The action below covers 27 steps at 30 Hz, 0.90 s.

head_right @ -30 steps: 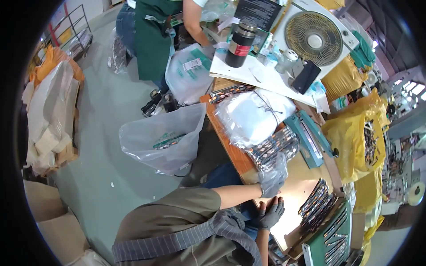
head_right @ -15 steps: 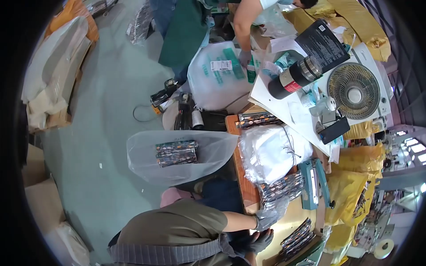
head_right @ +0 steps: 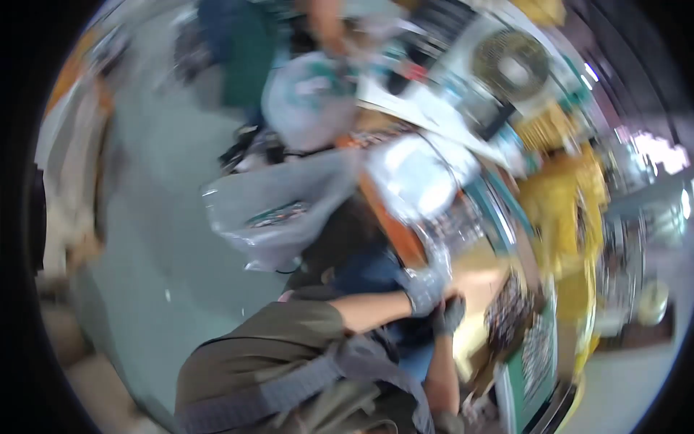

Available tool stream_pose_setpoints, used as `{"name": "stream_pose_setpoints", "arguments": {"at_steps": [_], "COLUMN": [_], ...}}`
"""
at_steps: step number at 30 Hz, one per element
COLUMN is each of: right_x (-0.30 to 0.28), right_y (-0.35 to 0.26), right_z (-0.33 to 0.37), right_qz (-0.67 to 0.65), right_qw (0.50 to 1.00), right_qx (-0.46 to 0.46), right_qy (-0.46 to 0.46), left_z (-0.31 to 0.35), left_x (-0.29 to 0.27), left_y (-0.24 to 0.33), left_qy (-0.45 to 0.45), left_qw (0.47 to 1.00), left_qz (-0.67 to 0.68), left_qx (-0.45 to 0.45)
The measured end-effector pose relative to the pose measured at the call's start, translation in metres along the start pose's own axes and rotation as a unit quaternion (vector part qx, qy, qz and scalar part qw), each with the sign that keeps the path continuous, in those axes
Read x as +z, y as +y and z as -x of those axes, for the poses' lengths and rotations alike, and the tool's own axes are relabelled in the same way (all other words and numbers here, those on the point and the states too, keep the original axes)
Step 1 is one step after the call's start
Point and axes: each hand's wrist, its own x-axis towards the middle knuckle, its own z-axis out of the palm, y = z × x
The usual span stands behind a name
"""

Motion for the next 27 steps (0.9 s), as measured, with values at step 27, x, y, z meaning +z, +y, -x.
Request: {"name": "stream_pose_setpoints", "arguments": {"at_steps": [27], "right_x": [-0.214], "right_y": [0.423], "right_z": [0.131], "right_qz": [-0.014], "right_qw": [0.816], "right_qx": [0.536], "right_qy": [0.217], "left_z": [-0.113], "left_x": [0.145], "left_y": [-0.039], "left_qy": [-0.16], "left_qw": [0.98], "left_qz": [-0.093], "left_qx": [0.069]}}
